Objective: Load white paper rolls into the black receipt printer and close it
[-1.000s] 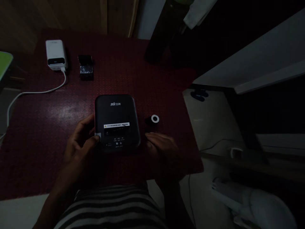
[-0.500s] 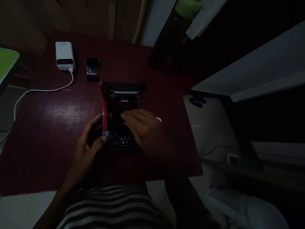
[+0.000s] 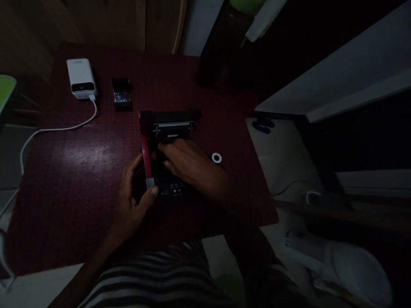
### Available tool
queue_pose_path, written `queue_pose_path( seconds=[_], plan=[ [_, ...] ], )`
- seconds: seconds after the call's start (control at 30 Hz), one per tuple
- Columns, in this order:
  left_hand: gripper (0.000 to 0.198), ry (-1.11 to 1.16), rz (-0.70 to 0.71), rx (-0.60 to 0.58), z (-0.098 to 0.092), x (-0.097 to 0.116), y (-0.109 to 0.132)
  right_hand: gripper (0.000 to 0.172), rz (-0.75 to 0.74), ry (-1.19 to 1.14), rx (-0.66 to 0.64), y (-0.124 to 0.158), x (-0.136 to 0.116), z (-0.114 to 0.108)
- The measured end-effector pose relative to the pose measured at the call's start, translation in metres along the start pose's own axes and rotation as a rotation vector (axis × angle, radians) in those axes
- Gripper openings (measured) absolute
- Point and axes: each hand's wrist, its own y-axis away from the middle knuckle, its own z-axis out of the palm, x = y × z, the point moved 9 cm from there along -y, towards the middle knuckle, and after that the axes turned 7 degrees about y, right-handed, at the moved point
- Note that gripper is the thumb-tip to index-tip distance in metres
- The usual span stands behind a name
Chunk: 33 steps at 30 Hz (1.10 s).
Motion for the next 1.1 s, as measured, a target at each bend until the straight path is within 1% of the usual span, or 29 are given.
queue_pose_path(
  seconds=[0.07,0.13,0.2,0.27,0.3,0.37,0.43,0.47,0.5,0.57,0.63,0.7,0.77,0.8,0.83,0.9,1.0,1.1],
  plan=[
    [0.07,0.004,0.047,0.0,0.0,0.0,-0.001,0.036,-0.003,-0.039,0.074,0.003,0.001,-0.007],
    [0.069,0.014,0.085,0.005,0.0,-0.001,-0.001,0.043,-0.009,-0.073,0.116,0.005,0.0,-0.01],
    [0.069,0.016,0.092,0.012,0.0,-0.003,-0.002,0.042,-0.026,-0.085,0.127,0.01,-0.001,-0.013],
    [0.07,0.013,0.085,0.015,0.0,-0.004,-0.002,0.034,-0.046,-0.102,0.176,0.021,-0.001,-0.023],
    [0.07,0.011,0.083,0.014,0.0,-0.004,-0.002,0.031,-0.047,-0.123,0.224,0.03,0.001,-0.031],
    [0.071,0.015,0.078,0.01,0.0,-0.004,-0.002,0.029,0.003,-0.186,0.375,0.06,0.013,-0.052],
    [0.072,0.015,0.065,0.021,-0.002,-0.006,-0.002,0.037,0.104,-0.28,0.524,0.1,0.036,-0.067],
    [0.072,0.016,0.055,0.029,-0.002,-0.007,-0.002,0.04,0.143,-0.342,0.544,0.119,0.047,-0.067],
    [0.073,0.018,0.045,0.035,-0.003,-0.008,-0.001,0.04,0.18,-0.414,0.573,0.138,0.058,-0.064],
    [0.073,0.015,0.037,0.036,-0.002,-0.009,-0.001,0.032,0.238,-0.552,0.615,0.17,0.077,-0.047],
    [0.073,0.006,0.041,0.041,-0.003,-0.009,-0.001,0.028,0.302,-0.649,0.618,0.19,0.089,-0.017],
    [0.074,-0.003,0.046,0.049,-0.003,-0.008,-0.001,0.028,0.368,-0.722,0.553,0.195,0.09,0.022],
    [0.073,0.002,0.043,0.051,-0.002,-0.009,0.0,0.03,0.407,-0.779,0.479,0.189,0.08,0.055],
    [0.072,0.01,0.044,0.051,-0.002,-0.009,0.0,0.031,0.41,-0.793,0.456,0.183,0.073,0.067],
    [0.071,0.019,0.048,0.052,-0.001,-0.009,0.0,0.031,0.406,-0.789,0.45,0.177,0.066,0.074],
    [0.067,0.036,0.054,0.065,-0.001,-0.007,0.001,0.029,0.383,-0.732,0.475,0.167,0.052,0.076],
    [0.064,0.052,0.033,0.061,0.001,-0.006,0.001,0.028,0.341,-0.61,0.521,0.161,0.04,0.063],
    [0.064,0.067,0.012,0.053,0.002,-0.005,0.001,0.031,0.313,-0.567,0.487,0.163,0.037,0.055]
  ],
)
